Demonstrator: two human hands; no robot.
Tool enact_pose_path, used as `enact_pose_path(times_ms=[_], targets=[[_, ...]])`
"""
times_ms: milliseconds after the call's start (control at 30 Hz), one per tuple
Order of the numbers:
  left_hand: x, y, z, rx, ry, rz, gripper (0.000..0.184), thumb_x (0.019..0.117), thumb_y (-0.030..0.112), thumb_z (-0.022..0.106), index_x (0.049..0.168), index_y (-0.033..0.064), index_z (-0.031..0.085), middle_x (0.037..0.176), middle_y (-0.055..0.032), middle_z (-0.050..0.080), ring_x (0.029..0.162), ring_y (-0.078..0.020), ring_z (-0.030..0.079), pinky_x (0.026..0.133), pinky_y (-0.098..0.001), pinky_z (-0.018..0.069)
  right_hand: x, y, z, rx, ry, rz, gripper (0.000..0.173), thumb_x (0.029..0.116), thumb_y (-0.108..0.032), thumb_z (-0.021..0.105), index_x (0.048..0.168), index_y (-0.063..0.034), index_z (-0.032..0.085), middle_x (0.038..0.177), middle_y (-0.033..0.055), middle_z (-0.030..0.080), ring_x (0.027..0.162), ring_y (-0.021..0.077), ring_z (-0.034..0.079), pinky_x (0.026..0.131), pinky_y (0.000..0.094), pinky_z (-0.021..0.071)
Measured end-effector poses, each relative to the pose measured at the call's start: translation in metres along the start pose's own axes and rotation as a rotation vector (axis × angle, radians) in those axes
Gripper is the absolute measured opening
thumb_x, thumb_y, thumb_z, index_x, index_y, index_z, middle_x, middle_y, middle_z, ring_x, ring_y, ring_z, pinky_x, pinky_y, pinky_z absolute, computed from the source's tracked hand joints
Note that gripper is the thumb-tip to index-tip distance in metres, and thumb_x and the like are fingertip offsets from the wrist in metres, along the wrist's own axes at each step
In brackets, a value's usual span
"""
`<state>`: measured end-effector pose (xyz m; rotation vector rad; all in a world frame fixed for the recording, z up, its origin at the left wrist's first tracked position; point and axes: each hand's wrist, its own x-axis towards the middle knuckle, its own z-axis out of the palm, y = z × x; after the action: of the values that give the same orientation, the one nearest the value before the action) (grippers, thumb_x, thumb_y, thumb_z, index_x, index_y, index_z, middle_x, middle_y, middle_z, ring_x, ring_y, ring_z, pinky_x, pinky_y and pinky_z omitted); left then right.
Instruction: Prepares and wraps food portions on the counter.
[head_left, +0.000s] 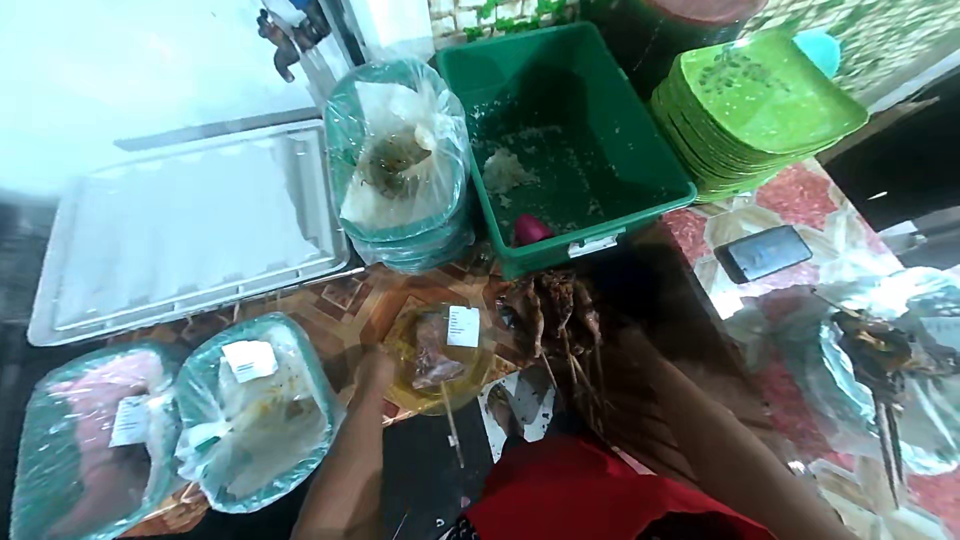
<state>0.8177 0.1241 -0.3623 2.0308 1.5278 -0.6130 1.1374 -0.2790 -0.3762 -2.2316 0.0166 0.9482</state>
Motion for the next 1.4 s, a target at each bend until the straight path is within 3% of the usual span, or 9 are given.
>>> enact_pose_path(times_ms=[100, 267, 600, 733, 800, 967, 1067, 1267, 1400], targets=[[0.011, -0.008, -0.013, 0.133, 0.022, -0.046, 0.053, 0.1017, 0.024, 0.058, 0.147, -0.0018, 0.046, 0.141, -0.0275, 0.056, 0.129, -0.0433, 0.056, 0.104, -0.0607, 0.0470, 0.001, -0.001, 0.019, -0.131, 0.001, 0.090, 0.044, 0.1052, -0.024, 0.055, 0.143, -0.0012, 0.054, 0.137, 0.0245, 0.060, 0.122, 0.0356, 0.062, 0.104, 0.0522, 0.0503], [0.024, -0.019, -0.021, 0.219, 0.068, -0.073, 0.051, 0.1021, 0.016, 0.055, 0.147, -0.0044, 0.044, 0.142, -0.0290, 0.054, 0.130, -0.0441, 0.055, 0.104, -0.0597, 0.0473, -0.022, -0.016, 0.047, 0.170, -0.027, 0.184, 0.046, 0.1036, -0.018, 0.060, 0.146, -0.0038, 0.049, 0.132, 0.0228, 0.061, 0.111, 0.0324, 0.066, 0.093, 0.0486, 0.0564], [0.037, -0.044, -0.019, 0.220, 0.120, -0.172, 0.059, 0.1007, 0.017, 0.058, 0.151, -0.0044, 0.038, 0.146, -0.0296, 0.051, 0.132, -0.0450, 0.054, 0.105, -0.0617, 0.0458, -0.029, -0.005, 0.068, 0.246, -0.035, 0.156, 0.045, 0.1037, -0.013, 0.056, 0.146, -0.0033, 0.046, 0.125, 0.0225, 0.062, 0.100, 0.0297, 0.067, 0.085, 0.0458, 0.0579], [0.014, -0.019, -0.026, 0.115, 0.301, -0.031, 0.064, 0.0974, 0.017, 0.064, 0.153, -0.0003, 0.039, 0.158, -0.0310, 0.032, 0.143, -0.0505, 0.037, 0.110, -0.0636, 0.0405, -0.033, -0.007, 0.061, 0.236, -0.084, 0.156, 0.044, 0.1056, -0.019, 0.055, 0.146, -0.0042, 0.045, 0.120, 0.0203, 0.063, 0.092, 0.0256, 0.067, 0.079, 0.0416, 0.0581], [-0.025, 0.021, -0.032, -0.037, 0.338, 0.171, 0.050, 0.1003, 0.020, 0.061, 0.145, 0.0001, 0.051, 0.149, -0.0303, 0.046, 0.138, -0.0480, 0.045, 0.111, -0.0617, 0.0402, -0.029, -0.007, 0.056, 0.284, -0.130, 0.148, 0.048, 0.1065, -0.020, 0.056, 0.150, -0.0064, 0.041, 0.122, 0.0210, 0.062, 0.093, 0.0259, 0.066, 0.079, 0.0415, 0.0576], [-0.060, 0.102, 0.060, -0.669, -0.213, 0.304, 0.059, 0.1117, 0.044, 0.031, 0.149, 0.0002, 0.045, 0.145, -0.0258, 0.052, 0.132, -0.0372, 0.054, 0.109, -0.0531, 0.0443, -0.021, -0.010, 0.054, 0.372, -0.170, 0.162, 0.054, 0.1046, -0.013, 0.057, 0.155, -0.0140, 0.037, 0.131, 0.0215, 0.060, 0.102, 0.0300, 0.066, 0.084, 0.0466, 0.0569], [-0.057, 0.126, 0.093, -0.953, -0.271, 0.175, 0.069, 0.1095, 0.055, 0.026, 0.155, 0.0037, 0.037, 0.158, -0.0241, 0.039, 0.143, -0.0370, 0.042, 0.114, -0.0565, 0.0388, -0.022, -0.011, 0.056, 0.388, -0.156, 0.137, 0.051, 0.1053, -0.013, 0.055, 0.154, -0.0118, 0.039, 0.126, 0.0205, 0.062, 0.098, 0.0281, 0.066, 0.081, 0.0448, 0.0571], [-0.077, 0.122, 0.097, -1.050, -0.283, 0.088, 0.076, 0.1073, 0.061, 0.016, 0.160, 0.0080, 0.030, 0.165, -0.0199, 0.027, 0.149, -0.0380, 0.034, 0.116, -0.0603, 0.0336, -0.024, -0.008, 0.051, 0.308, -0.166, 0.089, 0.055, 0.1023, -0.009, 0.058, 0.154, -0.0117, 0.039, 0.128, 0.0208, 0.061, 0.098, 0.0298, 0.067, 0.080, 0.0475, 0.0583], [-0.087, 0.102, 0.101, -1.116, -0.253, 0.009, 0.081, 0.1060, 0.064, 0.014, 0.158, 0.0053, 0.033, 0.162, -0.0241, 0.033, 0.146, -0.0392, 0.037, 0.115, -0.0596, 0.0348, -0.027, -0.022, 0.056, 0.227, -0.219, 0.087, 0.055, 0.1017, -0.011, 0.059, 0.153, -0.0157, 0.039, 0.128, 0.0207, 0.063, 0.100, 0.0326, 0.069, 0.081, 0.0508, 0.0591]])
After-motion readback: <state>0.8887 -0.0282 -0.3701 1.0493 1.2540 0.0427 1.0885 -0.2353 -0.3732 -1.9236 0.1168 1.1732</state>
